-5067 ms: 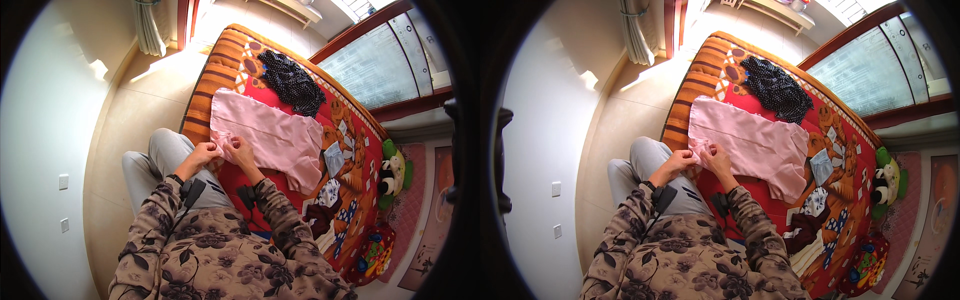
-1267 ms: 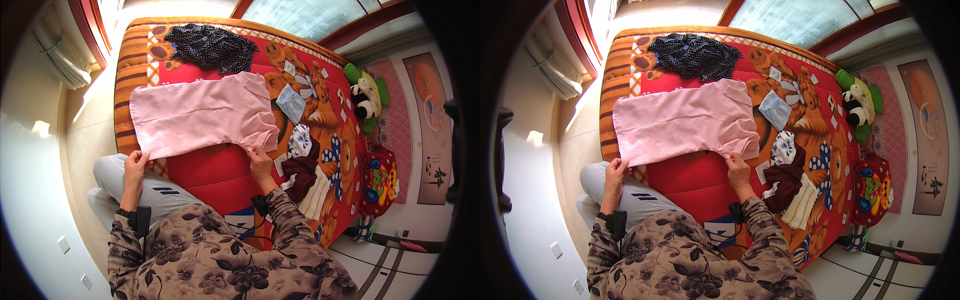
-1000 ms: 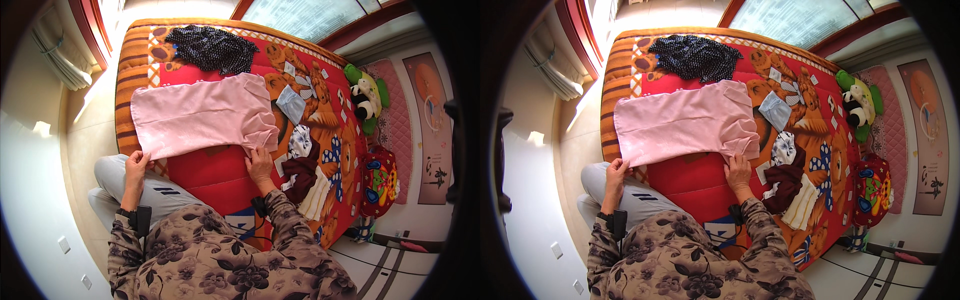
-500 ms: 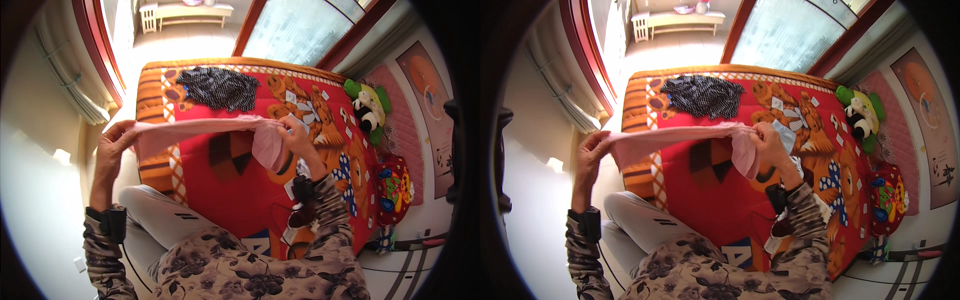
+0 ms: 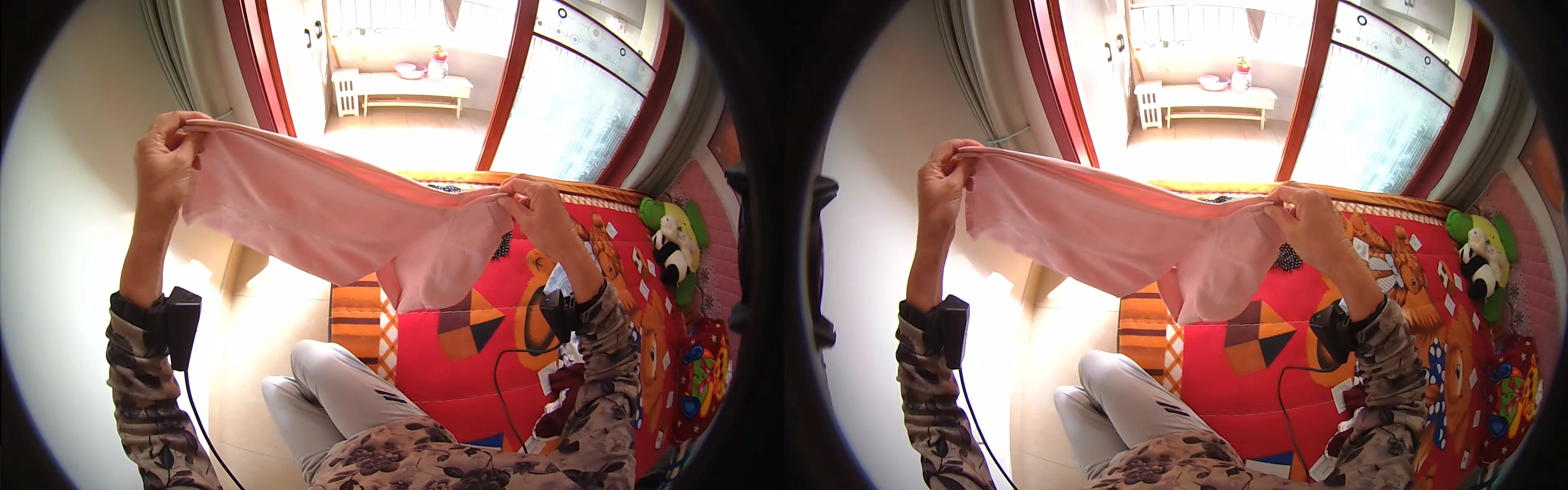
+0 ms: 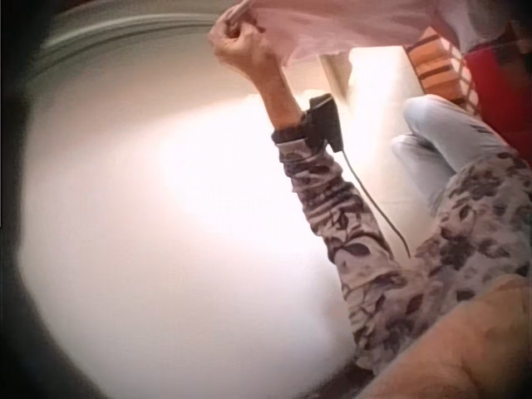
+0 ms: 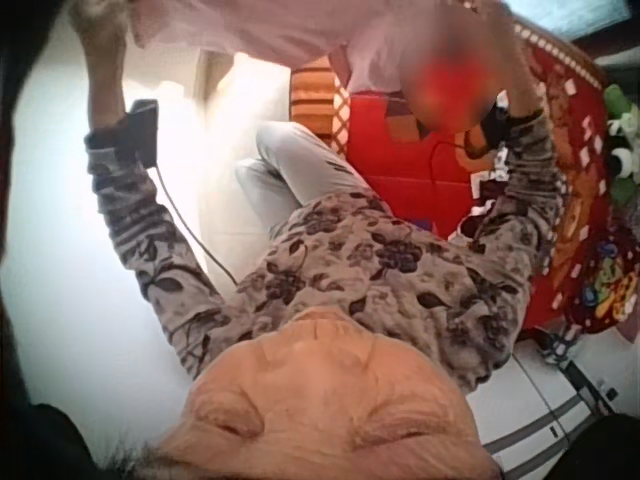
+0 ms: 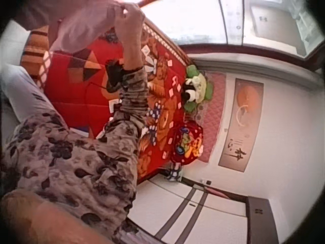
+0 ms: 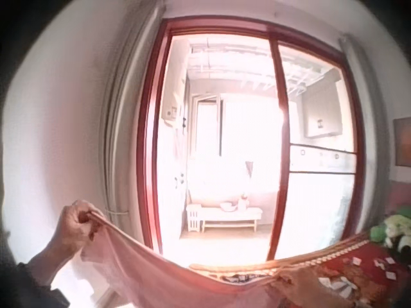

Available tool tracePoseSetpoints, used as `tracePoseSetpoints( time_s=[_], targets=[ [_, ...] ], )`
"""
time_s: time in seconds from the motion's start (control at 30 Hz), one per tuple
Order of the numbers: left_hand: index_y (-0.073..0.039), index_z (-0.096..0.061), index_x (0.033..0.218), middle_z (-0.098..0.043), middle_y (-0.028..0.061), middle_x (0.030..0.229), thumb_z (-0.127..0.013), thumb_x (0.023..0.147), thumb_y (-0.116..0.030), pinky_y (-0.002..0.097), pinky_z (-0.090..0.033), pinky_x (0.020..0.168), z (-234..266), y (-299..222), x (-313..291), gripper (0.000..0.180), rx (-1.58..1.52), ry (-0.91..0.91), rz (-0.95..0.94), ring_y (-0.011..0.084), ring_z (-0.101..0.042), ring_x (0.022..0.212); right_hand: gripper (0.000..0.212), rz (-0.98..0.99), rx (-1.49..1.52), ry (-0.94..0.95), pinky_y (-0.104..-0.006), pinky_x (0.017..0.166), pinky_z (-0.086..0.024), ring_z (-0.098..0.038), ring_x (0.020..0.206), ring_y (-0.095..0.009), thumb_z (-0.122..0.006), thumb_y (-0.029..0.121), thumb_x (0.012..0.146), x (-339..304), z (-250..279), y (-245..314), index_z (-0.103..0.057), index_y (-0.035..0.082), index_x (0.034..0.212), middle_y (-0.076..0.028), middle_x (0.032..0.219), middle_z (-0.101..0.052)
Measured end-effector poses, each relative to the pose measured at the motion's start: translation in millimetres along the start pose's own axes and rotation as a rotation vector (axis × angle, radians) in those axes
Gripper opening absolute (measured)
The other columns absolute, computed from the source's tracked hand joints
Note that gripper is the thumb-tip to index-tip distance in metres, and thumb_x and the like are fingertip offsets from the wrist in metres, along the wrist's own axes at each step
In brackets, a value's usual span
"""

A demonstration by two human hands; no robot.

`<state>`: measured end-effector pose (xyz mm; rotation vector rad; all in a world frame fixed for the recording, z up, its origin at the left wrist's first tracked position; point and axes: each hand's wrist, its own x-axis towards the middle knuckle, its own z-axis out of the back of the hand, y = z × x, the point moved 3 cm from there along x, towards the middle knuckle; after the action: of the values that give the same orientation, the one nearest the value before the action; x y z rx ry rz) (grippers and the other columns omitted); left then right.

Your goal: The person folds a pink garment and a maroon garment on a bed. They smooth and align each item, fold them into compact rectangles, and place them in a neat stack.

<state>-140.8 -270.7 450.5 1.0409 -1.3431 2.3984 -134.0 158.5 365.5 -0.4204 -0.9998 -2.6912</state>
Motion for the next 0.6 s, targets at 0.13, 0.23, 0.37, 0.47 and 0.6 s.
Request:
tracePoseSetpoints(
  time_s=[0.13,0.23,0.37,0.47,0.6],
  targets=[
    [-0.008,-0.062,0.099,-0.057,-0.0021,0.069,-0.053,0.092,-0.005,0.0190,-0.042,0.050,19.6,-10.7,-1.0,0.012,-0.209,0.043,0.099,0.0039,-0.051,0.058,0.015,-0.151,0.475,0.151,-0.0271,0.064,-0.048,-0.059,0.067,-0.013,-0.054,0.009,0.090,0.7,-4.2,4.5,-0.057,-0.006,0.089,-0.008,0.076,-0.063],
    [-0.011,-0.059,0.103,-0.063,0.0015,0.076,-0.049,0.094,-0.008,0.0207,-0.051,0.056,21.1,-7.4,-5.0,0.014,-0.241,0.100,0.186,0.0072,-0.062,0.066,0.013,-0.006,0.533,0.067,-0.0232,0.069,-0.048,-0.060,0.076,-0.009,-0.050,0.007,0.092,2.5,-0.3,-1.7,-0.055,-0.005,0.095,-0.006,0.080,-0.062],
    [-0.010,-0.057,0.106,-0.067,0.0050,0.088,-0.047,0.095,-0.008,0.0257,-0.056,0.068,-12.6,23.5,-10.4,0.015,-0.366,0.264,0.248,0.0140,-0.067,0.078,0.012,-0.029,0.487,0.146,-0.0209,0.068,-0.047,-0.056,0.076,-0.007,-0.055,0.009,0.091,-5.0,8.7,-35.5,-0.056,-0.001,0.096,-0.001,0.084,-0.059],
    [-0.004,-0.056,0.109,-0.064,0.0067,0.097,-0.045,0.097,-0.014,0.0313,-0.056,0.080,-62.5,57.7,-19.5,0.019,-0.378,0.439,0.303,0.0181,-0.067,0.085,0.016,-0.073,0.350,0.195,-0.0214,0.065,-0.047,-0.055,0.073,-0.006,-0.061,0.010,0.085,-10.6,6.4,-70.2,-0.056,0.000,0.096,0.000,0.081,-0.059],
    [-0.003,-0.060,0.104,-0.064,0.0054,0.095,-0.051,0.095,-0.017,0.0289,-0.054,0.082,-141.1,83.5,-41.1,0.019,-0.454,0.528,0.402,0.0156,-0.065,0.090,0.018,-0.154,-0.175,-0.009,-0.0255,0.062,-0.047,-0.057,0.068,-0.008,-0.066,0.006,0.077,-13.6,2.7,-113.0,-0.058,0.001,0.092,-0.004,0.072,-0.058]
  ],
)
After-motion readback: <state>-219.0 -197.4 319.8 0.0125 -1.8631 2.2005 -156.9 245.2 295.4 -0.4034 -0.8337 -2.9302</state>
